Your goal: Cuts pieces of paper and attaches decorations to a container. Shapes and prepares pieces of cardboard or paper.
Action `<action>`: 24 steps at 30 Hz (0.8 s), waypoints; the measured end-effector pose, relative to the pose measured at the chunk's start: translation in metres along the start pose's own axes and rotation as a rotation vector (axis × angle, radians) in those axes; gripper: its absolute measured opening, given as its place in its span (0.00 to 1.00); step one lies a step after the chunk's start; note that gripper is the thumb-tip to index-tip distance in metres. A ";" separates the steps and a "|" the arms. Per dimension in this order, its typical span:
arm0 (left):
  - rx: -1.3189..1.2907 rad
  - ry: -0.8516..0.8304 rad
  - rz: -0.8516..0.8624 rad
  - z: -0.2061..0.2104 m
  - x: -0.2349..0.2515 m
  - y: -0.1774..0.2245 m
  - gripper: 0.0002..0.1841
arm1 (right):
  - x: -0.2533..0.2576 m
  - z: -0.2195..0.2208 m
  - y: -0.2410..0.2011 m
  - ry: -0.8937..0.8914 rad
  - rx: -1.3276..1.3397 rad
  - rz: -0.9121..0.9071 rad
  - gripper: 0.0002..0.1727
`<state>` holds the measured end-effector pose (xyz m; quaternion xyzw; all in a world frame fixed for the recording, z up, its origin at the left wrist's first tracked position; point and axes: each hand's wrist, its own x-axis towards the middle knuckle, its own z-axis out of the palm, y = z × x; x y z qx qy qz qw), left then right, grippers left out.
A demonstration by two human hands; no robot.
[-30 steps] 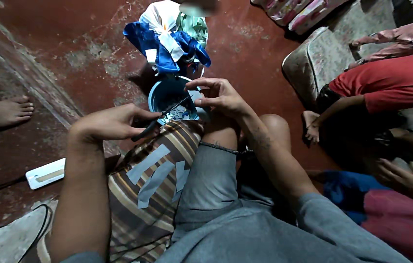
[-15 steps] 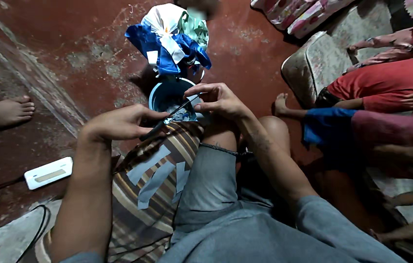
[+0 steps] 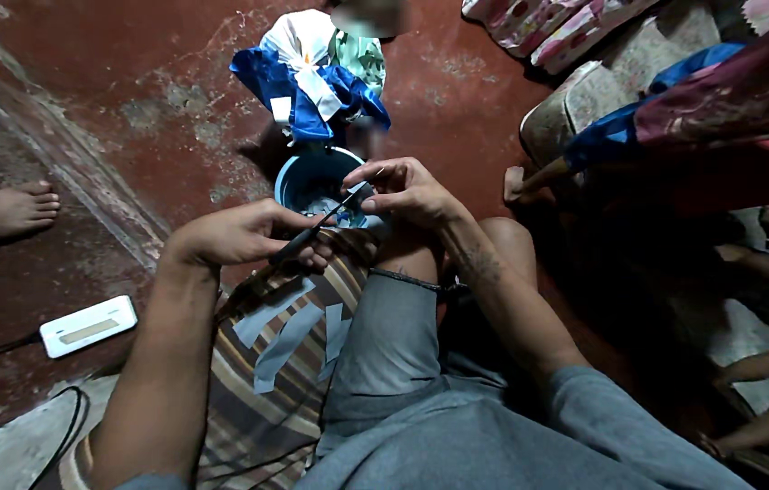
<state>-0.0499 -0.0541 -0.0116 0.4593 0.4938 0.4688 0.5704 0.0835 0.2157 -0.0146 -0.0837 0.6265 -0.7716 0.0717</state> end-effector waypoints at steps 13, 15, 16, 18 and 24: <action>-0.055 0.028 0.035 0.003 -0.001 0.002 0.22 | 0.001 0.004 -0.004 -0.024 -0.069 0.044 0.17; -0.062 0.030 0.074 0.000 -0.004 0.000 0.26 | 0.003 0.006 -0.006 -0.043 -0.089 0.048 0.17; -0.091 0.043 0.114 -0.001 -0.005 -0.001 0.27 | 0.005 0.001 -0.004 -0.071 -0.102 0.054 0.18; -0.118 0.110 0.231 -0.006 -0.009 -0.001 0.28 | 0.012 -0.016 -0.002 -0.107 -0.151 0.102 0.20; -0.146 0.474 0.136 -0.016 -0.018 0.003 0.29 | 0.053 -0.085 0.066 -0.080 -0.430 0.560 0.19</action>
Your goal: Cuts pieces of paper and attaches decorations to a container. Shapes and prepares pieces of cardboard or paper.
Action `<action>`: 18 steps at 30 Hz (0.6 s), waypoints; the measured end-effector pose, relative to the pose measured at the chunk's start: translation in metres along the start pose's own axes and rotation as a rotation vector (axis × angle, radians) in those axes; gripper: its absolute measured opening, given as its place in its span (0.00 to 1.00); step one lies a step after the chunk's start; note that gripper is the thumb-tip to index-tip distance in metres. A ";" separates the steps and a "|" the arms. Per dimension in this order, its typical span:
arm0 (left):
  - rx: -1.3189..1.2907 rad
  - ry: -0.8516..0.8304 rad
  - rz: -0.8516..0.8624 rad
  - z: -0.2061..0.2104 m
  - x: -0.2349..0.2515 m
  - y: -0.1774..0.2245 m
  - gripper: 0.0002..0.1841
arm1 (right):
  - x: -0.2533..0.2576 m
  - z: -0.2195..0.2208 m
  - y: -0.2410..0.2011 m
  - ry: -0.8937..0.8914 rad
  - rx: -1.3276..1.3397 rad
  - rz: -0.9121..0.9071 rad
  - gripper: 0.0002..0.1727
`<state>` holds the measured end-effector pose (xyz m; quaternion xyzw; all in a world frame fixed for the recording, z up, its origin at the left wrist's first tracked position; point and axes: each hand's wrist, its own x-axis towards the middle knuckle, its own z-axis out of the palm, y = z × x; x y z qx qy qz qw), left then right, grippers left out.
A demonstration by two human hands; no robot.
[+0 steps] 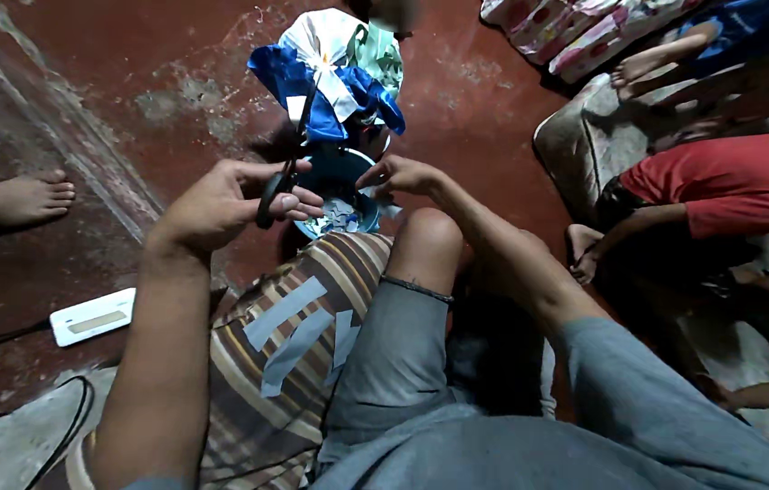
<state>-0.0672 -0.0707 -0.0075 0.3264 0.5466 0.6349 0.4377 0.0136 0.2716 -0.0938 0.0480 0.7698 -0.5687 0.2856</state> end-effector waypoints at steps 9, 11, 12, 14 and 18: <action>0.143 0.056 -0.156 0.009 0.003 0.005 0.26 | 0.018 -0.007 0.046 0.098 -0.034 0.041 0.21; 0.148 0.061 -0.164 0.011 0.003 0.005 0.26 | 0.001 -0.008 0.019 0.140 0.008 -0.122 0.21; 0.148 0.057 -0.166 0.011 0.003 0.006 0.26 | -0.010 -0.007 0.003 0.152 0.026 -0.200 0.21; 0.149 0.042 -0.158 0.014 0.003 0.008 0.26 | -0.036 0.000 -0.026 0.190 0.069 -0.318 0.18; 0.172 0.033 -0.135 0.015 0.000 0.010 0.26 | -0.077 0.025 -0.058 0.203 0.185 -0.510 0.11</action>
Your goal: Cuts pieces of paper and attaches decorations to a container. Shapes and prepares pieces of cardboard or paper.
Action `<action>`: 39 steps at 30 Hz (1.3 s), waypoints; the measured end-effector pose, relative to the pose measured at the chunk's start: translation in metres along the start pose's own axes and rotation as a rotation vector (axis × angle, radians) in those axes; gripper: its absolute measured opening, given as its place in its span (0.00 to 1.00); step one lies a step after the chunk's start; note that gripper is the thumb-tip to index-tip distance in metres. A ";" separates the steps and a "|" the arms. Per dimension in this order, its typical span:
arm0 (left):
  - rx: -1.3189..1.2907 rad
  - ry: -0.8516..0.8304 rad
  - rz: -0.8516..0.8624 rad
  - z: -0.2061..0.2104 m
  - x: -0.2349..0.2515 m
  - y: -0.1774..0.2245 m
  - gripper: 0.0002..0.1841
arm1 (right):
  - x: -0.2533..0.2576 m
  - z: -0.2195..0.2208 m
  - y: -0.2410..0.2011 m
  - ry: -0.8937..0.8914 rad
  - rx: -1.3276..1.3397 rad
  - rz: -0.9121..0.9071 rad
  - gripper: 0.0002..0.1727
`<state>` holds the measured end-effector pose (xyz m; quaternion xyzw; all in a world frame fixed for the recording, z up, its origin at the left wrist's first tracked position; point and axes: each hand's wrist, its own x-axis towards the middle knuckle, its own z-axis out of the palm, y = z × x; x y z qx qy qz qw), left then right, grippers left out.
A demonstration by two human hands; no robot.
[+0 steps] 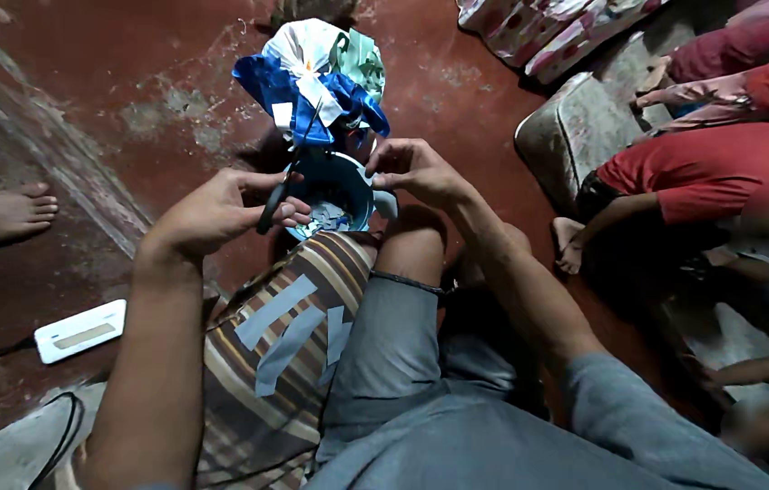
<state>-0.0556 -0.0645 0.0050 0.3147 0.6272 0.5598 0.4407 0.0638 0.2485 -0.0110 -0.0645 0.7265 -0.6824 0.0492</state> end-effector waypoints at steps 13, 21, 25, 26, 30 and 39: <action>0.117 -0.093 0.015 -0.011 -0.006 0.000 0.28 | -0.026 0.038 -0.005 0.085 0.123 -0.006 0.15; 0.364 -0.387 -0.142 -0.024 -0.016 0.003 0.29 | -0.024 0.032 0.002 0.050 0.142 -0.064 0.21; 0.345 -0.447 -0.069 -0.012 -0.007 -0.001 0.30 | -0.022 0.034 0.000 0.043 0.099 -0.059 0.20; 0.329 -0.466 -0.040 -0.012 -0.006 -0.003 0.30 | -0.022 0.034 -0.001 0.045 0.093 -0.062 0.20; 0.354 -0.454 0.011 -0.009 -0.003 -0.006 0.31 | -0.022 0.035 -0.001 0.025 0.076 -0.051 0.19; 0.217 -0.460 -0.011 0.001 0.003 -0.007 0.28 | -0.021 0.037 -0.002 -0.014 0.112 -0.004 0.19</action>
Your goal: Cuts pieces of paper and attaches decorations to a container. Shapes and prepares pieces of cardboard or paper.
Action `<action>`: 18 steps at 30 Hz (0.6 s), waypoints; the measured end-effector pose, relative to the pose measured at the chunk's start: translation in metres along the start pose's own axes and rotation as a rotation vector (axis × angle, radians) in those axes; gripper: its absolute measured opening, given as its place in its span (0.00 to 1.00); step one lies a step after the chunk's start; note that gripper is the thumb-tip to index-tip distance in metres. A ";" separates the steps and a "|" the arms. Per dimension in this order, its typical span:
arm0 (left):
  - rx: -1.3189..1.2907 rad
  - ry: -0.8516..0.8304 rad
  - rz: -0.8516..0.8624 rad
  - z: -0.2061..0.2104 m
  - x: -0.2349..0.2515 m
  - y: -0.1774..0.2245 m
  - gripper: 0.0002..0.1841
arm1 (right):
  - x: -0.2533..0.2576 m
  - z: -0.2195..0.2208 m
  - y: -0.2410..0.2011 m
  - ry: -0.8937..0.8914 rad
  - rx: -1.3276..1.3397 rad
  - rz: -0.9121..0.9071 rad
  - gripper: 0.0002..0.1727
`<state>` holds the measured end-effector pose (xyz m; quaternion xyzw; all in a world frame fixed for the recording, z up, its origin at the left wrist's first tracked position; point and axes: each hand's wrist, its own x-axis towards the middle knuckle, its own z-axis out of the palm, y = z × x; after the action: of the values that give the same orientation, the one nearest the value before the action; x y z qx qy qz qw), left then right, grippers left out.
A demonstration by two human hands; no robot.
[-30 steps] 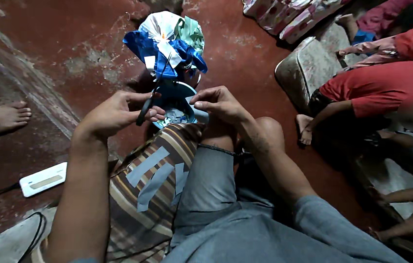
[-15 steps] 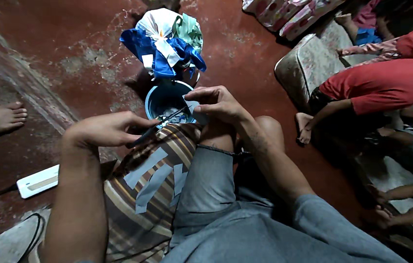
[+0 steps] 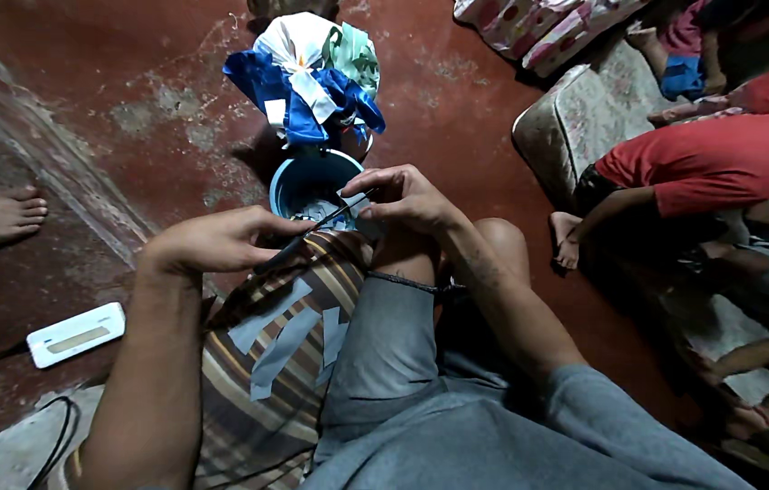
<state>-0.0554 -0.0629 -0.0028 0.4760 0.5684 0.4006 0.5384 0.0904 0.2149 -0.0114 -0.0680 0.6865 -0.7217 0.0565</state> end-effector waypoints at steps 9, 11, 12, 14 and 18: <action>-0.117 -0.028 0.063 0.005 0.009 -0.005 0.30 | -0.001 0.000 -0.002 -0.044 0.122 0.031 0.19; -0.128 -0.021 0.063 0.005 0.009 -0.005 0.30 | 0.001 -0.003 0.001 -0.066 0.145 0.028 0.19; -0.138 -0.022 0.060 0.006 0.010 -0.006 0.30 | 0.002 -0.003 0.001 -0.068 0.151 0.032 0.19; -0.158 -0.023 0.050 0.007 0.010 -0.006 0.29 | 0.002 -0.003 0.001 -0.066 0.160 0.034 0.19; -0.160 -0.048 -0.010 0.006 0.010 -0.004 0.26 | 0.002 -0.003 0.003 -0.061 0.156 0.037 0.20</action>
<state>-0.0491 -0.0546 -0.0094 0.4381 0.5236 0.4307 0.5903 0.0879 0.2172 -0.0141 -0.0730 0.6273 -0.7694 0.0958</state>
